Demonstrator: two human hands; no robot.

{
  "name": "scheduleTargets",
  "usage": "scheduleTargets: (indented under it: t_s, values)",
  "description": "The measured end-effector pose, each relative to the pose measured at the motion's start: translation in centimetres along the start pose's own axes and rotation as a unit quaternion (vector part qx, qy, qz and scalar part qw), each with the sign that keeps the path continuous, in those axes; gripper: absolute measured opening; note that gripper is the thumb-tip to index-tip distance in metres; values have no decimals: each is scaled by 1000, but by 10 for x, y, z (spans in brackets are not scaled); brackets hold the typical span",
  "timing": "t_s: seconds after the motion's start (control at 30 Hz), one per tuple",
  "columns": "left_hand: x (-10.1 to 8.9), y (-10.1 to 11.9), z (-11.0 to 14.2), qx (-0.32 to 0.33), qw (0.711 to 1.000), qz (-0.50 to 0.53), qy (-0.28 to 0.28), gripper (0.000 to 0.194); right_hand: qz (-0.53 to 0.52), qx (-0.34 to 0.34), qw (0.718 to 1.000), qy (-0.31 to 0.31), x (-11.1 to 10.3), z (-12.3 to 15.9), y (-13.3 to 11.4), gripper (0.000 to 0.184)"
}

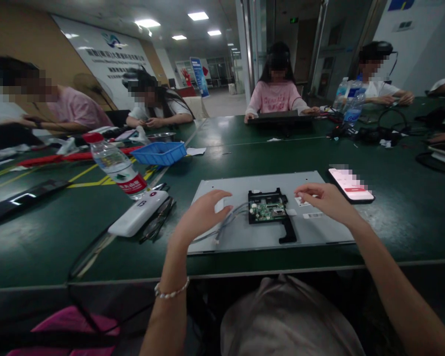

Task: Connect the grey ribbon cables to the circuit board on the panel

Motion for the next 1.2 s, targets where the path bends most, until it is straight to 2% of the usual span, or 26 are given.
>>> scheduleTargets:
  t_s: [0.17,0.3,0.4,0.5,0.6,0.67,0.8,0.93,1.03,1.2]
  values:
    - [13,-21,31,-76,997,17,-16,45,43,-24,996,81,16,25,2,23]
    - [20,-21,35,-108,994,6,-13,36,100,-28,983,153,18,40,14,24]
    - [21,-18,31,-122,992,-11,2,31,123,-19,976,178,16,47,21,25]
    - [18,-8,31,-143,986,-79,19,32,120,-11,977,175,16,52,26,25]
    - [15,13,38,-123,979,-149,61,32,120,-2,979,167,18,56,28,25]
    - [16,28,44,-111,977,-164,82,30,123,1,978,170,18,58,28,24]
    - [28,48,55,-115,980,-142,83,25,128,5,976,174,19,59,29,24]
    - [40,54,61,-121,983,-105,91,22,129,10,977,168,19,59,30,24]
    - [41,55,63,-131,980,-85,123,21,134,12,978,162,20,59,30,25]
    - [42,47,56,-169,966,-111,161,25,142,10,976,166,21,59,28,26]
Point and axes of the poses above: each hand's wrist, its own z-axis away from the middle knuckle, its own x-axis out of the palm, y = z × x, the point moved 2 cm from there along -z, towards the middle knuckle, and after that the axes turned 9 degrees about -z, right-handed, at the moved point
